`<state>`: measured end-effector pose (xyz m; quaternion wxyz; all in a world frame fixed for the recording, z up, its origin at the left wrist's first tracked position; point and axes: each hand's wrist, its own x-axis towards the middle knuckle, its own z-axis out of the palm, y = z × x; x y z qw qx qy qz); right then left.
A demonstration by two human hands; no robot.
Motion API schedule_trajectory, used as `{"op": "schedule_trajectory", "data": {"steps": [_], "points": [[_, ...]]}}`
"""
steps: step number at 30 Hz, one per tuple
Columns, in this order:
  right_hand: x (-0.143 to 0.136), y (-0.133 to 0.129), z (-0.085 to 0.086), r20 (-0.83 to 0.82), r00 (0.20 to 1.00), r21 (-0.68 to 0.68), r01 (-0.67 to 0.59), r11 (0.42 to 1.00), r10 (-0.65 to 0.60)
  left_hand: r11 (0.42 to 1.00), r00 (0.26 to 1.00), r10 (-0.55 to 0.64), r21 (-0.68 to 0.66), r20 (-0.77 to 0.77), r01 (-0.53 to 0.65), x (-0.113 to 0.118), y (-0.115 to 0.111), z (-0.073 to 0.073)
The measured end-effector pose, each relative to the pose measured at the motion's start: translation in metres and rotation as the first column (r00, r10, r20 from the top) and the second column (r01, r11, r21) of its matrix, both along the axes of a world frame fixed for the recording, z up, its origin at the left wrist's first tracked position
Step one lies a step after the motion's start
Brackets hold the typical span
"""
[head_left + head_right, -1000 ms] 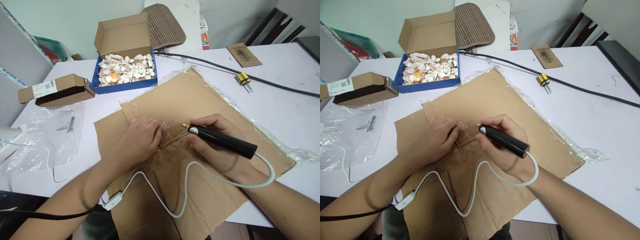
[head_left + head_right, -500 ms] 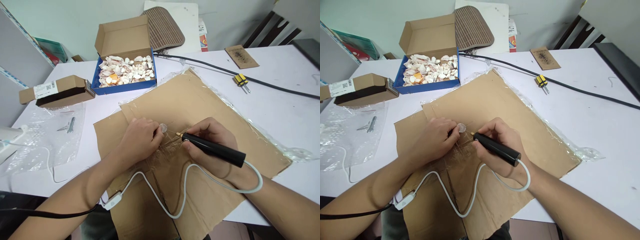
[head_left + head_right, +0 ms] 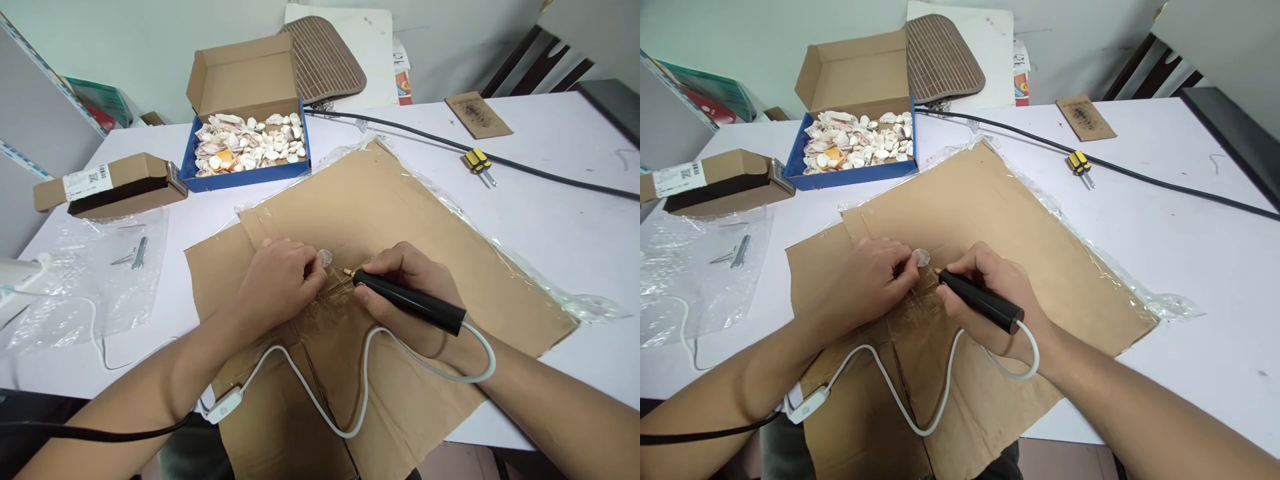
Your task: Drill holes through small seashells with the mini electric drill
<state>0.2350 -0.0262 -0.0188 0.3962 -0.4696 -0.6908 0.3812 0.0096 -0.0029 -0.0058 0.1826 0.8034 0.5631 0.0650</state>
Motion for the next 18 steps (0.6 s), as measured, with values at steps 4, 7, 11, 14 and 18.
{"op": "schedule_trajectory", "data": {"steps": [4,7,11,14,18], "points": [[0.0014,-0.0009,-0.0006,0.022,1.000,-0.008,-0.014,1.000,0.014,1.000,1.000,0.004,-0.009,0.004,-0.004,0.0005,-0.0002,0.0008],[0.0020,-0.0013,0.0001,0.020,0.999,-0.008,-0.030,1.000,0.030,1.000,1.000,0.009,-0.013,0.010,-0.008,0.0003,-0.0007,0.0009],[0.0014,-0.0007,0.0025,0.021,0.999,-0.003,-0.025,1.000,0.026,1.000,1.000,0.013,-0.010,0.005,-0.013,0.0004,-0.0003,0.0002],[0.0011,-0.0005,0.0025,0.013,0.999,0.004,-0.029,1.000,0.029,1.000,1.000,0.010,0.001,0.004,-0.010,0.0006,0.0005,-0.0005],[0.0017,-0.0007,0.0012,0.001,0.999,0.016,-0.049,0.999,0.049,1.000,1.000,0.009,0.012,-0.005,-0.009,0.0010,0.0003,0.0004]]}}
